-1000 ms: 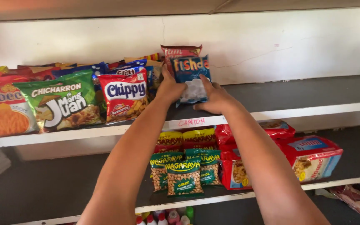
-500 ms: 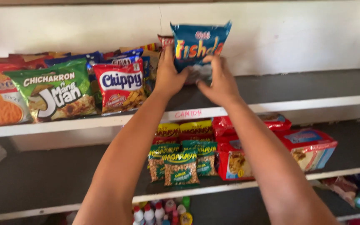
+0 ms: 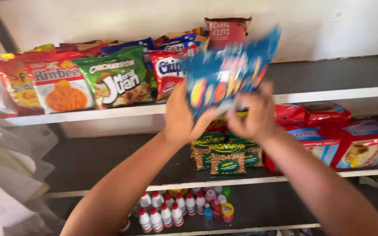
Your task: Organizing and arranging various bags of snacks and noodle packets on a grocery store shelf.
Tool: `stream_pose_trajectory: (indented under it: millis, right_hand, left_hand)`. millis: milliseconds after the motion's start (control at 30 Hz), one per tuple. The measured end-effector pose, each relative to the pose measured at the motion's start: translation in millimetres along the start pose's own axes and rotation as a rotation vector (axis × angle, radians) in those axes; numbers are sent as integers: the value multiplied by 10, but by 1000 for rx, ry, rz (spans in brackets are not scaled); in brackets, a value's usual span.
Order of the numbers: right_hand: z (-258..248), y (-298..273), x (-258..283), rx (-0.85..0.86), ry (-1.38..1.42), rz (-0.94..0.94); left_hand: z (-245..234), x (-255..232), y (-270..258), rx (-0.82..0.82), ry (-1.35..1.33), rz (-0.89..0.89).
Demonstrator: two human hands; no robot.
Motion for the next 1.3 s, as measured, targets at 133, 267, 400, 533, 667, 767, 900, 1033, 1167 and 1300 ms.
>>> stream_pose_trajectory:
  millis: [133, 267, 400, 533, 667, 767, 900, 1033, 1167, 1300]
  right_hand:
    - [269, -238, 821, 223, 85, 19]
    - [721, -794, 1355, 304, 133, 29]
    - [1372, -1342, 1556, 550, 111, 245]
    - [1900, -1572, 1553, 682, 139, 431]
    - [2312, -1851, 1544, 774, 11, 506]
    - [2570, -2022, 1626, 888, -91, 431]
    - [2812, -2122, 1762, 1176, -164, 260]
    - [3026, -2242, 1614, 1169, -257, 179]
    - [3205, -2528, 1407, 1175, -249, 267]
    - [3172, -2515, 1369, 1109, -235, 350]
  left_hand:
    - [-576, -34, -711, 45, -16, 50]
    - [-896, 365, -1548, 202, 178, -30]
    - [-1062, 1089, -2257, 265, 386, -336]
    - [-1063, 1489, -2368, 90, 221, -601]
    - [-973, 2228, -2778, -12, 160, -823]
    - [-879, 2642, -2944, -49, 190, -904]
    - [-747, 2848, -2891, -99, 184, -913]
    - [-499, 3137, -2922, -113, 169, -859]
    - [-394, 3277, -2923, -153, 232, -900]
    - [-306, 3295, -2987, -127, 158, -867]
Point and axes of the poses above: each hand's wrist, its own y-axis towards the middle knuckle, its own z-axis out of the palm, x = y × z, the point moved 8 cm from there along y, towards the middle knuckle, and after that the axes turned 13 degrees about -y, right-handed, at the moved point
